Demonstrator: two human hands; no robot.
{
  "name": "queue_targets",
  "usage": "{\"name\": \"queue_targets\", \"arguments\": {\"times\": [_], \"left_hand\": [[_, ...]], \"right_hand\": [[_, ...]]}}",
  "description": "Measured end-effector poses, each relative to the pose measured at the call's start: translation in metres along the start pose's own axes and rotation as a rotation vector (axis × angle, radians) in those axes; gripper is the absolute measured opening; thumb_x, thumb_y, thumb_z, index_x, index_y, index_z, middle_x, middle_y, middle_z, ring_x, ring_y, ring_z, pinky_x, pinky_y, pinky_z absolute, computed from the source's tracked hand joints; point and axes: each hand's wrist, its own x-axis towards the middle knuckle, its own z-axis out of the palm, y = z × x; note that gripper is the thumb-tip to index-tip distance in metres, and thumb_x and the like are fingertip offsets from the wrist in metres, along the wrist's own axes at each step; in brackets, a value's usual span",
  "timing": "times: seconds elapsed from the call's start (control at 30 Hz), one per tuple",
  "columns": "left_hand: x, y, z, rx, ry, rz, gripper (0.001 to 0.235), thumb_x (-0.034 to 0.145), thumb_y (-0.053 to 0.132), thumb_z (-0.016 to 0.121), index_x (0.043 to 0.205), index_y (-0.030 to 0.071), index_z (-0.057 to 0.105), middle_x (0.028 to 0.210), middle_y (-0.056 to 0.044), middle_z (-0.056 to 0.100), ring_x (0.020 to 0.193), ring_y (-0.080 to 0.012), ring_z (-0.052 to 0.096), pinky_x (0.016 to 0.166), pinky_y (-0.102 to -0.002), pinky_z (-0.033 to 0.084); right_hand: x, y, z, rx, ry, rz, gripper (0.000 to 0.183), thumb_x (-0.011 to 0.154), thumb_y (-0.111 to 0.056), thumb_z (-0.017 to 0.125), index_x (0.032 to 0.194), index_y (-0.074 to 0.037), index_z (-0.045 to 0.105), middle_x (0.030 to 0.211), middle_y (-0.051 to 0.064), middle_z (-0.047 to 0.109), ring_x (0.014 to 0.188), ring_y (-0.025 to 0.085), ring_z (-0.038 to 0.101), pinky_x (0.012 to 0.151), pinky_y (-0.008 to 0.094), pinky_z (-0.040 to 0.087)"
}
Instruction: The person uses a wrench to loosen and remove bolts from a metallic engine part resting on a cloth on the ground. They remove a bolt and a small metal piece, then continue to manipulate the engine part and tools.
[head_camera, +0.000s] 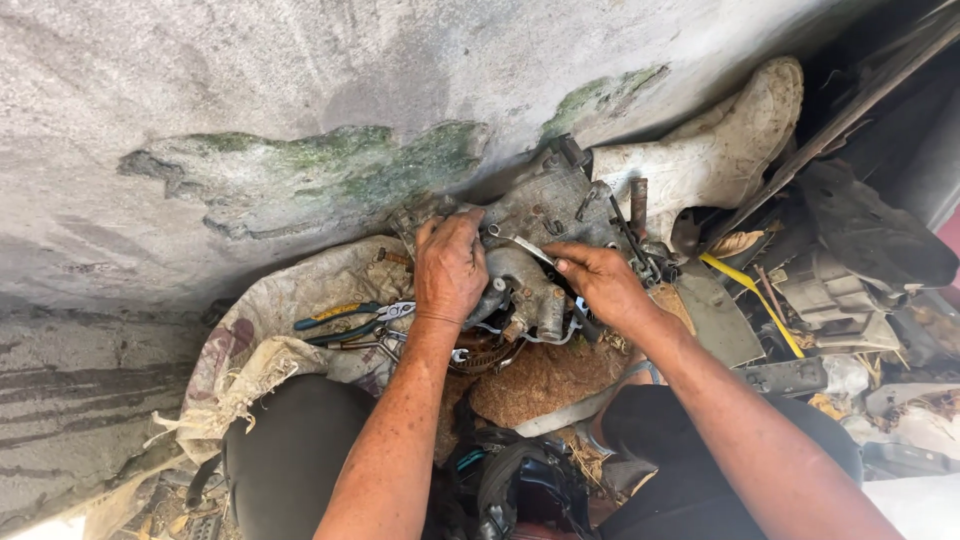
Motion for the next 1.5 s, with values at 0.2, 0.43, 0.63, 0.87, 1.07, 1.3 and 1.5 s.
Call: {"name": "queue_targets", "arguments": {"times": [0.2,0.43,0.63,0.87,1.07,1.3,1.5], "left_hand": [[0.004,0.009,-0.01,0.0,-0.029,0.029,0.032,0.078,0.002,0.067,0.103,0.02,0.076,0.096,-0.001,0.074,0.096,-0.02,0.073,0.104,-0.04,0.045],[0.006,0.011,-0.008,0.021,-0.027,0.022,0.026,0.08,0.006,0.065,0.098,0.022,0.076,0.092,0.0,0.073,0.093,-0.0193,0.073,0.102,-0.039,0.046],[0.006,0.013,-0.009,0.027,-0.03,0.053,0.025,0.077,0.008,0.067,0.096,0.02,0.077,0.088,-0.003,0.074,0.091,-0.0231,0.074,0.102,-0.042,0.045],[0.011,0.016,-0.013,0.105,-0.06,0.063,0.024,0.071,0.011,0.071,0.093,0.019,0.077,0.075,-0.004,0.071,0.08,-0.0246,0.073,0.095,-0.043,0.049],[0.011,0.003,0.0,0.112,-0.061,0.059,0.02,0.071,0.01,0.072,0.089,0.018,0.077,0.071,-0.005,0.07,0.076,-0.0252,0.072,0.092,-0.042,0.051],[0.007,0.01,-0.004,0.106,-0.042,0.051,0.019,0.069,0.009,0.073,0.086,0.018,0.075,0.069,-0.004,0.068,0.073,-0.025,0.071,0.089,-0.04,0.051],[0.008,0.015,-0.006,0.075,-0.103,0.053,0.018,0.073,0.012,0.064,0.09,0.01,0.07,0.079,-0.006,0.072,0.07,-0.0272,0.067,0.091,-0.048,0.044]], "right_hand": [[0.003,-0.007,0.005,0.153,-0.023,-0.074,0.031,0.098,-0.009,0.059,0.123,-0.015,0.077,0.052,0.003,0.051,0.054,0.012,0.046,0.055,0.027,0.041],[0.007,0.0,0.007,0.174,-0.042,-0.074,0.033,0.097,-0.01,0.061,0.125,-0.016,0.077,0.05,0.003,0.051,0.051,0.011,0.047,0.053,0.026,0.04],[0.008,0.023,0.02,0.106,0.072,-0.146,0.028,0.095,-0.011,0.067,0.119,-0.017,0.08,0.081,0.016,0.078,0.075,0.021,0.071,0.071,0.037,0.055],[0.019,0.017,0.019,-0.123,0.632,-0.329,0.019,0.1,-0.017,0.069,0.118,-0.012,0.076,0.105,0.014,0.077,0.102,0.036,0.073,0.087,0.046,0.058],[0.052,0.015,0.009,0.049,0.924,-0.237,0.024,0.103,-0.007,0.059,0.126,-0.004,0.066,0.114,0.024,0.071,0.11,0.045,0.067,0.097,0.053,0.052],[0.117,0.029,-0.002,-0.155,0.898,-0.129,0.021,0.097,-0.006,0.062,0.115,-0.012,0.072,0.098,0.015,0.077,0.097,0.042,0.073,0.092,0.053,0.052],[0.191,-0.003,-0.002,0.13,0.884,0.017,0.028,0.095,0.022,0.042,0.11,0.004,0.059,0.092,0.016,0.076,0.072,0.025,0.077,0.05,0.027,0.068]]}}
